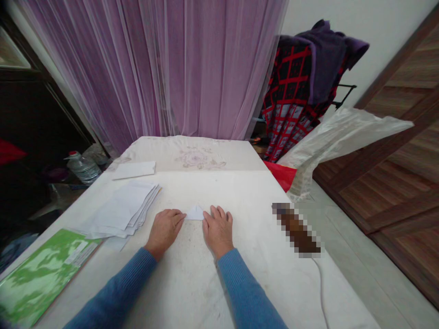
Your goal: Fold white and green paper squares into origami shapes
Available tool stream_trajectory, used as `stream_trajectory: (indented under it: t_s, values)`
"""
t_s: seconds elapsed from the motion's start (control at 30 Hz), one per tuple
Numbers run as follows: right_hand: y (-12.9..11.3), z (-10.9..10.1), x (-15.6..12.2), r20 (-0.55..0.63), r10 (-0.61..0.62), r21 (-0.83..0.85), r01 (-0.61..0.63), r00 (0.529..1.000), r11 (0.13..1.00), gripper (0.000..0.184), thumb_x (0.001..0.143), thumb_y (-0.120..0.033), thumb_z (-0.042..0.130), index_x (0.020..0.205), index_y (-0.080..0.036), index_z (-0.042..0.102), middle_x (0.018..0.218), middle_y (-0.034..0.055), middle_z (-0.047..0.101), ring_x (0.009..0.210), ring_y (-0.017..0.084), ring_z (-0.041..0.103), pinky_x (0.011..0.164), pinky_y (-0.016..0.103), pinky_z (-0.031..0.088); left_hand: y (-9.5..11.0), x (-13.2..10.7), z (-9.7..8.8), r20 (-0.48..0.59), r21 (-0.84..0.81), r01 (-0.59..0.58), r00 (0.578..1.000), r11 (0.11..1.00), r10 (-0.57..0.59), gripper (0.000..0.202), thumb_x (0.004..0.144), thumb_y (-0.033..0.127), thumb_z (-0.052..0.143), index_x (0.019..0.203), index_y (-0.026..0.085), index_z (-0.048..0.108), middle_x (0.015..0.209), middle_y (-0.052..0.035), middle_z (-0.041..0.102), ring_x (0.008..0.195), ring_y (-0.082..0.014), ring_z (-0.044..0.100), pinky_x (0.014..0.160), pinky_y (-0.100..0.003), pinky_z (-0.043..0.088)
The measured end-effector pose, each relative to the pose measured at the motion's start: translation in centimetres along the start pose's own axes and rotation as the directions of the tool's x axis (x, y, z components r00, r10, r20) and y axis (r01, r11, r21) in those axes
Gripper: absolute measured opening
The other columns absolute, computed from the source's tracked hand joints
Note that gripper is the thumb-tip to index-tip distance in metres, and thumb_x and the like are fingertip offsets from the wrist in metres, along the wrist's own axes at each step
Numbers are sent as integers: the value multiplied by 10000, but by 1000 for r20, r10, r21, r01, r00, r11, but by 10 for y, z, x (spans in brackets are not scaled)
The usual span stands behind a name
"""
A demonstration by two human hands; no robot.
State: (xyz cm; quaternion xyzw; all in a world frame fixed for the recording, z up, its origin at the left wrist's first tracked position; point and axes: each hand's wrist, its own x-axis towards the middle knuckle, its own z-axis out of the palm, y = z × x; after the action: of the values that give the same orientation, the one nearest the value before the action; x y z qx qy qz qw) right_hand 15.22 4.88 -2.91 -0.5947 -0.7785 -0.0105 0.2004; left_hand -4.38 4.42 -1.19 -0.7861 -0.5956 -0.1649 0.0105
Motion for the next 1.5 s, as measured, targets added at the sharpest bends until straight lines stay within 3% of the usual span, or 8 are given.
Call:
stream_trajectory:
  t_s: [0.13, 0.37, 0.73, 0.93, 1.07, 1.23, 1.37, 1.5]
  values:
    - [5, -7, -8, 46, -46, -49, 49, 998, 998, 332, 937, -316, 505, 1250, -297, 615, 1395, 93, 527, 1295, 290, 420, 1023, 513, 297, 2, 1, -2, 13, 37, -21, 1000, 999, 20, 251, 943, 242, 488, 1027, 246, 724, 991, -60, 715, 938, -231, 610, 824, -385, 419]
    - [12, -14, -20, 54, -56, -44, 59, 997, 997, 327, 934, -287, 495, 1231, -287, 630, 1379, 82, 547, 1286, 282, 438, 1032, 502, 300, 0, 0, 2, -7, 1, -25, 1000, 1000, 25, 220, 923, 247, 531, 1037, 243, 718, 1094, -58, 714, 995, -244, 612, 858, -402, 417]
    - [9, -14, -6, 108, -86, 19, 84, 990, 996, 319, 911, -266, 518, 1201, -257, 651, 1367, 98, 554, 1287, 282, 443, 1033, 470, 322, -5, -1, 8, -42, -46, -113, 993, 993, 111, 232, 916, 237, 548, 1088, 248, 704, 1137, -55, 714, 1011, -251, 615, 881, -423, 416]
    - [11, -10, 10, 166, -116, 52, 109, 979, 993, 326, 900, -307, 563, 1217, -285, 636, 1392, 78, 535, 1296, 271, 439, 1042, 464, 317, -6, 4, 3, 11, 28, -121, 993, 992, 121, 270, 907, 249, 573, 1161, 218, 660, 1116, -79, 717, 987, -255, 630, 860, -406, 408]
    - [17, -10, 17, 182, -163, 92, 148, 970, 985, 302, 893, -339, 589, 1182, -290, 659, 1376, 78, 551, 1290, 264, 449, 1035, 451, 329, -4, 17, -9, 128, 108, -229, 968, 967, 214, 192, 909, 262, 572, 1051, 191, 680, 985, -80, 742, 878, -244, 662, 791, -374, 398]
    - [21, -2, 15, 102, -178, 147, 162, 979, 976, 302, 886, -313, 602, 1179, -280, 665, 1362, 89, 567, 1275, 266, 471, 1047, 469, 325, 2, 30, -23, 246, 191, -335, 926, 923, 286, 174, 927, 219, 521, 871, 157, 675, 836, -91, 738, 778, -226, 673, 733, -344, 377]
    - [21, 6, 15, 0, -172, 211, 168, 985, 963, 310, 876, -262, 604, 1180, -243, 664, 1303, 92, 615, 1223, 259, 527, 1027, 443, 374, 2, 31, -21, 220, 199, -324, 934, 925, 280, 194, 938, 193, 481, 871, 160, 661, 798, -93, 729, 746, -219, 671, 724, -339, 383]
    - [19, 4, 24, -53, -139, 324, 149, 989, 934, 240, 888, -203, 553, 1062, -255, 711, 1089, 41, 720, 1002, 183, 654, 884, 304, 476, 0, 30, -18, 145, 158, -230, 967, 960, 208, 209, 948, 204, 454, 874, 170, 647, 792, -83, 720, 763, -212, 671, 736, -331, 408]
